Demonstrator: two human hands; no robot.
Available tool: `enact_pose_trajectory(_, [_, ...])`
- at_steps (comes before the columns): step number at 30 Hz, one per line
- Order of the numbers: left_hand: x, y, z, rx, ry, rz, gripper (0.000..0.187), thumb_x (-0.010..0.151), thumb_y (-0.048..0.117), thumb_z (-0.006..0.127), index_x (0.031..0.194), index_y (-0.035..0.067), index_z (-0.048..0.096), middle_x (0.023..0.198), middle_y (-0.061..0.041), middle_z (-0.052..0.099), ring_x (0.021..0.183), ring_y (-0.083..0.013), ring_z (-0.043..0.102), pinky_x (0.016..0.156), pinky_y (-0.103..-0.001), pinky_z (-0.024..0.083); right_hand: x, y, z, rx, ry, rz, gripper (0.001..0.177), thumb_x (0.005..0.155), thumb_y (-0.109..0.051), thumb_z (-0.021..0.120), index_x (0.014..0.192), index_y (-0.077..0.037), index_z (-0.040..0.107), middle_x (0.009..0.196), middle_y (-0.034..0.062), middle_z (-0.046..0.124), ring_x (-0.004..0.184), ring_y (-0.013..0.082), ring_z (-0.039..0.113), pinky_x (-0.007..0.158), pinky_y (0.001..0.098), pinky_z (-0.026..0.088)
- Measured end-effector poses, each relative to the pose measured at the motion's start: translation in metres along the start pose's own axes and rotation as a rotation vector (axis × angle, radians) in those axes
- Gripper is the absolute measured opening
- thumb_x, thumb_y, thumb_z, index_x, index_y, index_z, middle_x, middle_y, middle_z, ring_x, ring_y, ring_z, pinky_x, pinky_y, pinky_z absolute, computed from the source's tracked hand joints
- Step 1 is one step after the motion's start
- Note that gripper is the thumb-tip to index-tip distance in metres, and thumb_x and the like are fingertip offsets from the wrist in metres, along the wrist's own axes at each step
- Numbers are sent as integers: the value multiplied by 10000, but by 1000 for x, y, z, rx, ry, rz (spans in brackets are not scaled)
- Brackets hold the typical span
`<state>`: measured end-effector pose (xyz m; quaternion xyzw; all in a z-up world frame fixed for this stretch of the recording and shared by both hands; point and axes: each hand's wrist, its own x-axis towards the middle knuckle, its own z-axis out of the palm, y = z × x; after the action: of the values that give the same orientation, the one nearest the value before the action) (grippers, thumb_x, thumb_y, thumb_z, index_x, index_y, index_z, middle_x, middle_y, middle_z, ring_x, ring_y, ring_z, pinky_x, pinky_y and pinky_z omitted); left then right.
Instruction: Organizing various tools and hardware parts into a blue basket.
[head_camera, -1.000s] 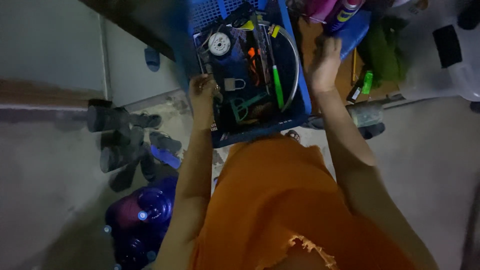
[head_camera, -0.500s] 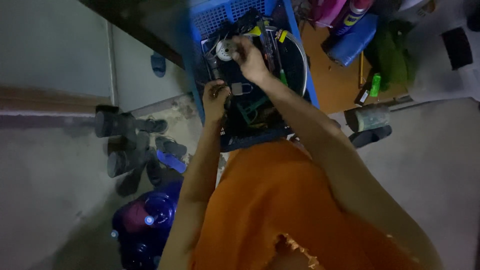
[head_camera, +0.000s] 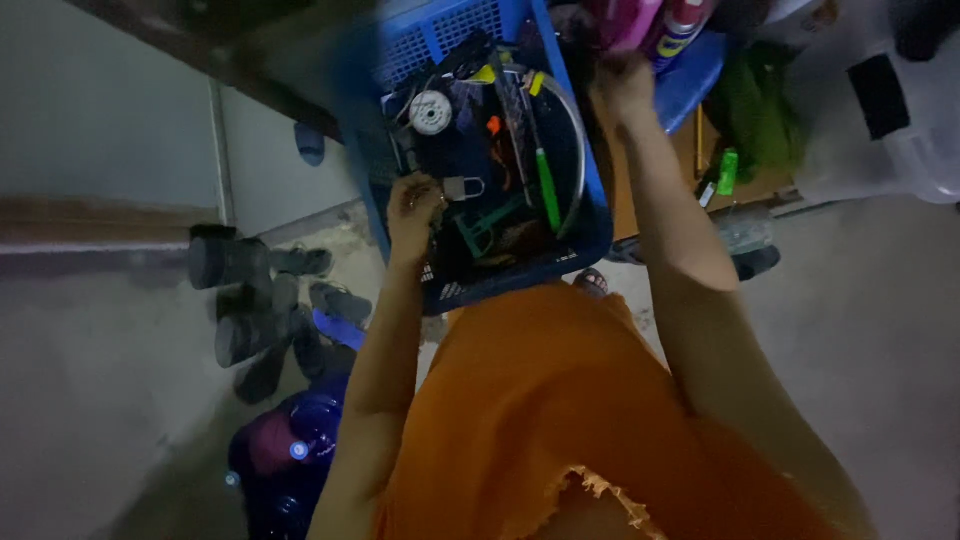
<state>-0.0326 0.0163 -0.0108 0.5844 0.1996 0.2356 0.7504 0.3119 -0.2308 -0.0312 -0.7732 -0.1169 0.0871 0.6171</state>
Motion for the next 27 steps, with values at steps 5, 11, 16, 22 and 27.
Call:
enact_pose_trajectory(5, [4, -18, -9, 1, 13, 3, 221, 941, 20, 722, 1136, 55, 625, 1032, -52, 655, 875, -163, 632, 729, -305, 528, 7, 101, 32, 97, -218, -290, 462, 863, 17, 648, 1323, -15, 615, 1195, 117, 717, 1010, 230, 691, 844, 336, 550])
enact_pose_trajectory(11, [2, -15, -11, 56, 50, 29, 249, 917, 12, 720, 1149, 48, 638, 1031, -64, 671, 898, -168, 639, 779, -316, 549, 5, 91, 43, -366, -257, 26, 479, 889, -260, 805, 1282, -14, 681, 1171, 237, 731, 1062, 314, 691, 923, 413, 552])
enact_pose_trajectory(16, [1, -1, -4, 130, 77, -12, 246, 925, 57, 720, 1161, 43, 649, 1043, -69, 680, 924, -181, 653, 809, -331, 562, -19, 82, 40, -335, -373, -283, 536, 838, -268, 801, 1260, 25, 648, 1159, 265, 698, 1017, 346, 675, 865, 451, 527])
enact_pose_trajectory(22, [3, 4, 1, 81, 31, 23, 248, 949, 90, 725, 1173, 27, 639, 1016, -84, 682, 888, -195, 652, 790, -354, 557, -5, 171, 33, -646, -280, 45, 381, 1003, -321, 666, 1258, -42, 709, 1188, 221, 716, 1071, 365, 693, 912, 455, 510])
enact_pose_trajectory(27, [2, 18, 7, 51, 33, -3, 245, 947, 84, 729, 1159, 9, 633, 1000, -97, 667, 863, -201, 648, 760, -361, 566, 51, 222, 34, -534, -220, 3, 403, 947, -263, 636, 1283, -41, 652, 1093, 189, 715, 976, 332, 687, 819, 411, 529])
